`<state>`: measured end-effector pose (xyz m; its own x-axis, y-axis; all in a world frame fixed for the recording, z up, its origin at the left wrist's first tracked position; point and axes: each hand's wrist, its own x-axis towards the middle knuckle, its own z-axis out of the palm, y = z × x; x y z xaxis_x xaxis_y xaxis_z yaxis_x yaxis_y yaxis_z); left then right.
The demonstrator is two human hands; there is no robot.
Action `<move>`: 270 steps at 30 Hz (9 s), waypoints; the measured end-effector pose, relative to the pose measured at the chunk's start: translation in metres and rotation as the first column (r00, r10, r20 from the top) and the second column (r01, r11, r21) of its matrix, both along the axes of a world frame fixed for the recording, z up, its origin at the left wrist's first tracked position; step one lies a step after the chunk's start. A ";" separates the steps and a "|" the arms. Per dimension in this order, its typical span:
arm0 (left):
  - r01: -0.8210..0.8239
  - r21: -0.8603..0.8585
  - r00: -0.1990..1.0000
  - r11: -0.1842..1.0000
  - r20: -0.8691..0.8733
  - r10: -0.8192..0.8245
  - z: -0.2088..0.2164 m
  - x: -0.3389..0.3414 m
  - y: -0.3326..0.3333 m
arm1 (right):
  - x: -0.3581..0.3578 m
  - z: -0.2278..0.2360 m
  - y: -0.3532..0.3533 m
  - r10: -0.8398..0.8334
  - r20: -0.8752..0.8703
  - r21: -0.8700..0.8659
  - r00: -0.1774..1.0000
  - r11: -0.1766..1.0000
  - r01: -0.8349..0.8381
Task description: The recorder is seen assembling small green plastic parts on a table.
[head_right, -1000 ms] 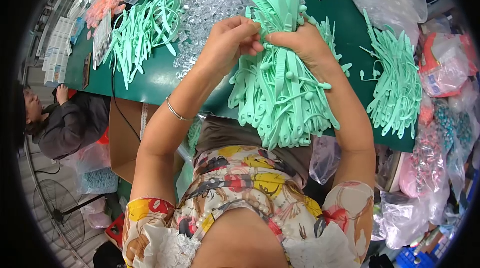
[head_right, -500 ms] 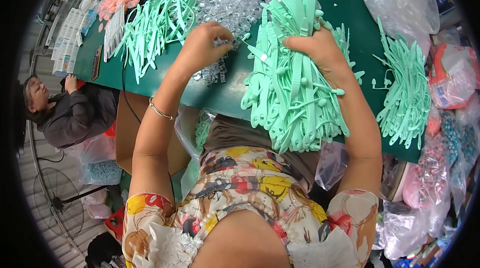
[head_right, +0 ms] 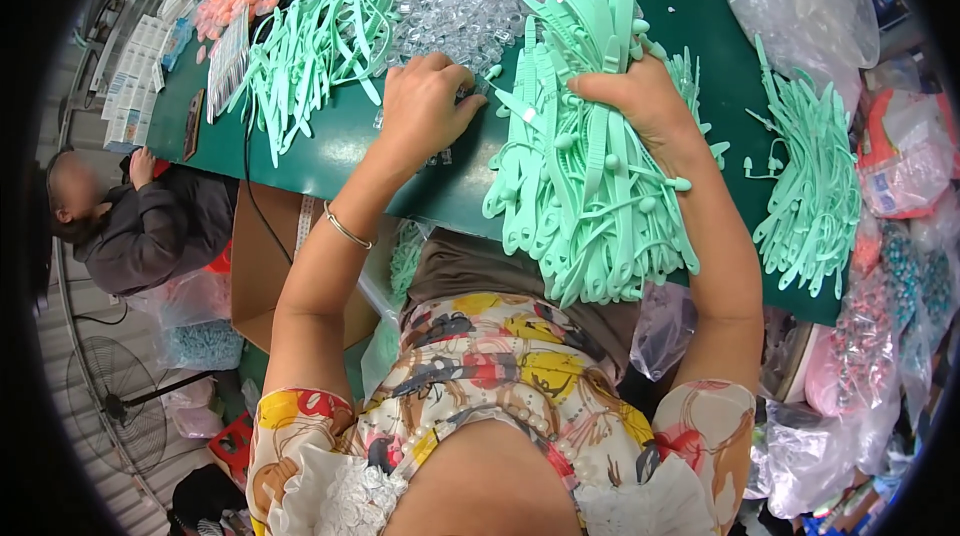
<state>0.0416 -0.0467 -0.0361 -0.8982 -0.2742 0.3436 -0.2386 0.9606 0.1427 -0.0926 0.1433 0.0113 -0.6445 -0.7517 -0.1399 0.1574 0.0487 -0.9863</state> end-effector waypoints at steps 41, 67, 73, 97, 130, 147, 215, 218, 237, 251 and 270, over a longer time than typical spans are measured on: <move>0.174 0.985 0.980 0.003 -0.173 -0.102 0.035 -0.037 0.029 | -0.001 -0.005 -0.003 -0.021 0.005 0.005 1.000 1.000 0.021; 0.021 0.999 0.998 0.047 -0.019 -0.053 0.035 -0.045 0.050 | -0.006 -0.018 0.001 0.026 -0.142 -0.035 0.990 0.999 -0.031; 0.156 0.983 0.987 -0.092 -0.153 0.042 0.025 -0.036 0.052 | -0.003 -0.010 0.000 0.051 -0.143 0.004 0.988 0.999 -0.051; 0.458 0.662 0.880 0.593 -0.430 -0.201 0.023 -0.049 0.050 | -0.013 -0.012 0.008 0.012 0.122 -0.157 0.992 0.988 0.008; 0.191 0.981 0.962 0.033 -0.180 -0.206 0.033 -0.028 0.051 | -0.014 -0.014 0.007 0.026 0.076 -0.106 0.997 0.994 -0.018; 0.220 0.975 0.976 0.025 -0.220 -0.005 0.024 -0.032 0.060 | -0.006 -0.011 0.002 0.014 0.012 -0.056 1.000 0.998 -0.013; 0.380 0.863 0.856 0.333 -0.464 0.227 -0.008 -0.047 0.054 | -0.004 0.002 0.009 0.113 0.128 -0.141 0.985 0.985 -0.095; 0.355 0.850 0.861 0.389 -0.459 0.217 -0.009 -0.046 0.055 | -0.006 0.000 0.007 0.122 0.097 -0.137 0.988 0.985 -0.108; 0.317 0.773 0.891 0.550 -0.442 0.107 -0.003 -0.038 0.048 | -0.011 -0.007 0.008 0.106 0.054 -0.074 0.993 0.992 -0.102; 0.385 0.633 0.876 0.672 -0.479 -0.052 0.001 -0.040 0.047 | -0.014 -0.010 0.007 0.146 0.025 -0.086 0.989 0.986 -0.143; -0.113 0.992 0.947 -0.053 0.091 -0.308 0.035 -0.047 0.023 | -0.014 -0.008 0.007 0.185 -0.026 -0.057 0.982 0.981 -0.187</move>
